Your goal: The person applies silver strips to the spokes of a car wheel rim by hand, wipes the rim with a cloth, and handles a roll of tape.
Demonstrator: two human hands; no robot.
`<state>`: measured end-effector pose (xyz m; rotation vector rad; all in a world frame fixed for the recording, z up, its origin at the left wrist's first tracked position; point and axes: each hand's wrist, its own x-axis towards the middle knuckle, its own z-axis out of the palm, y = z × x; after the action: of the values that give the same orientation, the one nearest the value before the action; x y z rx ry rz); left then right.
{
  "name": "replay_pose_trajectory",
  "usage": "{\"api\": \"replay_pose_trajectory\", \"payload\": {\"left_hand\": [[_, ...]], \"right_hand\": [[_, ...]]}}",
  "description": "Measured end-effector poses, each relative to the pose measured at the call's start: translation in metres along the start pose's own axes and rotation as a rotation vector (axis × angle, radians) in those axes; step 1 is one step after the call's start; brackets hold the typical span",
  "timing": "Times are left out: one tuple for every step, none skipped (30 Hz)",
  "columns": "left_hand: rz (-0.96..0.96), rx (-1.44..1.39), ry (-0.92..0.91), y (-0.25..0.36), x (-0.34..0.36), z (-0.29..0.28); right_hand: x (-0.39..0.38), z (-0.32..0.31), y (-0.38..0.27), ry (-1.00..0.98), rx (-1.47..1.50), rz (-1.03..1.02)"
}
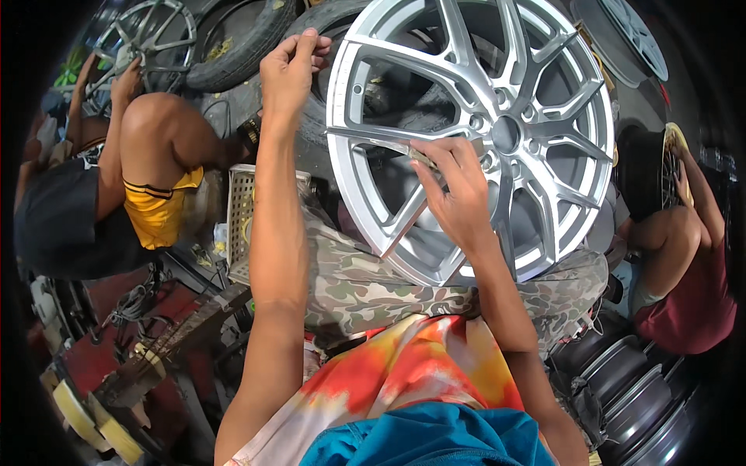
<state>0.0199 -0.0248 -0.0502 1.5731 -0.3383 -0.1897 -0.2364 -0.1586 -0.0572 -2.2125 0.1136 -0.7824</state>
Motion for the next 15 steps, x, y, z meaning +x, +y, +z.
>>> {"api": "replay_pose_trajectory", "payload": {"left_hand": [[-0.002, 0.011, 0.001, 0.0009, -0.0024, -0.0004], [-0.003, 0.024, 0.006, 0.0022, -0.0035, -0.002], [-0.002, 0.026, -0.001, 0.0011, -0.003, -0.0041], [-0.002, 0.02, -0.009, -0.0011, -0.0027, -0.0066], [-0.004, 0.013, -0.017, -0.0008, -0.0031, -0.0071], [0.004, 0.021, -0.009, -0.0009, -0.0039, -0.0073], [0.003, 0.021, -0.013, -0.0011, -0.0042, -0.0073], [0.003, 0.027, -0.02, -0.0005, -0.0044, -0.0079], [0.003, 0.032, -0.026, -0.0001, -0.0045, -0.0083], [0.004, 0.033, -0.027, 0.0001, -0.0045, -0.0085], [0.001, 0.041, -0.024, 0.0007, -0.0049, -0.009], [-0.001, 0.049, -0.02, 0.0012, -0.0053, -0.0095], [-0.001, 0.05, -0.019, 0.0016, -0.0054, -0.01], [0.003, 0.049, -0.02, 0.0015, -0.0055, -0.0097], [0.008, 0.048, -0.022, 0.0014, -0.0057, -0.0095]], "right_hand": [[0.0002, 0.0008, 0.0006, 0.008, -0.004, 0.007], [0.0008, 0.0019, 0.0011, 0.012, 0.0, -0.001], [0.0014, 0.0028, 0.0016, 0.016, 0.003, -0.009], [0.0022, 0.0037, 0.0021, 0.021, 0.002, -0.006], [0.0028, 0.0042, 0.0027, 0.023, -0.003, -0.014], [0.003, 0.0041, 0.0033, 0.025, -0.008, -0.022], [0.003, 0.0032, 0.0037, 0.027, -0.01, -0.02], [0.0036, 0.0029, 0.0038, 0.019, -0.023, -0.029], [0.004, 0.0028, 0.0039, 0.01, -0.036, -0.039], [0.0041, 0.0031, 0.0044, 0.011, -0.035, -0.039], [0.0037, 0.0039, 0.0048, 0.009, -0.043, -0.043], [0.0036, 0.0045, 0.005, 0.007, -0.051, -0.047], [0.0041, 0.0047, 0.0048, 0.006, -0.049, -0.048], [0.0044, 0.0046, 0.0048, 0.003, -0.057, -0.051], [0.0046, 0.0045, 0.0047, 0.0, -0.066, -0.055]]}}
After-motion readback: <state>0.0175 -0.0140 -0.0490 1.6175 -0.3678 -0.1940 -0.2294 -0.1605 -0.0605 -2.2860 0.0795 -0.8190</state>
